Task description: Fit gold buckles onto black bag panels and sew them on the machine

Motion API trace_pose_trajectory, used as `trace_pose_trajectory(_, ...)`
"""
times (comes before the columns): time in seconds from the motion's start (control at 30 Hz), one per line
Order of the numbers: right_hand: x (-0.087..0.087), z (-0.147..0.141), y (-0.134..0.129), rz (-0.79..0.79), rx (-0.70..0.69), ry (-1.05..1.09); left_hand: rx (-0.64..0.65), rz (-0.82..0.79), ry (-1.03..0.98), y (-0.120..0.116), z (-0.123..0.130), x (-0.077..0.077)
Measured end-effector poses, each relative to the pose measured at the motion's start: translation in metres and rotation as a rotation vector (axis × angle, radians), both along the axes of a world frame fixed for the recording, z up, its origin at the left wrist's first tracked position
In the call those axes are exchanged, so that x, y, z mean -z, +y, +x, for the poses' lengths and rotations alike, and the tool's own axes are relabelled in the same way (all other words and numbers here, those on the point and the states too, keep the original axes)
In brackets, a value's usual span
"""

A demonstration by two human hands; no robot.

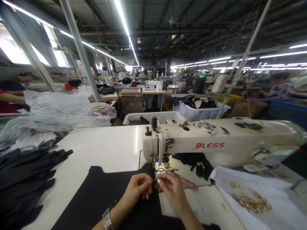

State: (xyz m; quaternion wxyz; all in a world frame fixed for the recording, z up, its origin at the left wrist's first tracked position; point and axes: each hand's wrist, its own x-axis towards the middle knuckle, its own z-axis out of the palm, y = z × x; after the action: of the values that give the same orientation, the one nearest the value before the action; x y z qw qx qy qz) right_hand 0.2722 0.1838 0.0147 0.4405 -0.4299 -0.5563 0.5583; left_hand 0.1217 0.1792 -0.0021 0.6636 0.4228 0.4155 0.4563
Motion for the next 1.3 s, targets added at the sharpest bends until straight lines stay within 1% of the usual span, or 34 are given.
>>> trace_pose_trajectory(0.17,-0.001,-0.002,0.000,0.005,0.054,-0.032,-0.032,0.005,0.032,-0.001,0.000,-0.003)
trace_pose_trajectory(0.3,0.005,-0.003,0.000,0.004,0.065,-0.039,-0.061,0.015,0.087,-0.003,0.001,-0.005)
trace_pose_trajectory(0.4,0.010,-0.004,-0.001,0.003,0.055,-0.047,-0.060,0.028,0.116,-0.005,0.002,-0.006)
trace_pose_trajectory(0.6,0.016,-0.003,0.000,-0.002,0.005,-0.048,-0.017,0.061,0.100,-0.006,0.001,-0.004)
trace_pose_trajectory(0.7,0.019,0.000,0.002,0.004,0.040,-0.052,-0.006,0.098,0.074,-0.005,-0.001,-0.003)
trace_pose_trajectory(0.8,0.020,0.002,0.003,0.000,0.086,-0.042,-0.025,0.111,0.023,-0.005,-0.003,-0.002)
trace_pose_trajectory(0.93,0.016,-0.001,0.002,-0.022,0.056,-0.016,-0.015,0.081,-0.018,-0.007,-0.003,-0.004)
trace_pose_trajectory(1.1,0.014,-0.002,0.003,-0.045,0.044,0.015,0.085,0.078,-0.113,-0.005,-0.005,-0.003)
trace_pose_trajectory(1.3,0.016,-0.003,0.006,-0.011,0.044,0.037,0.062,0.041,-0.169,0.001,-0.007,0.001)
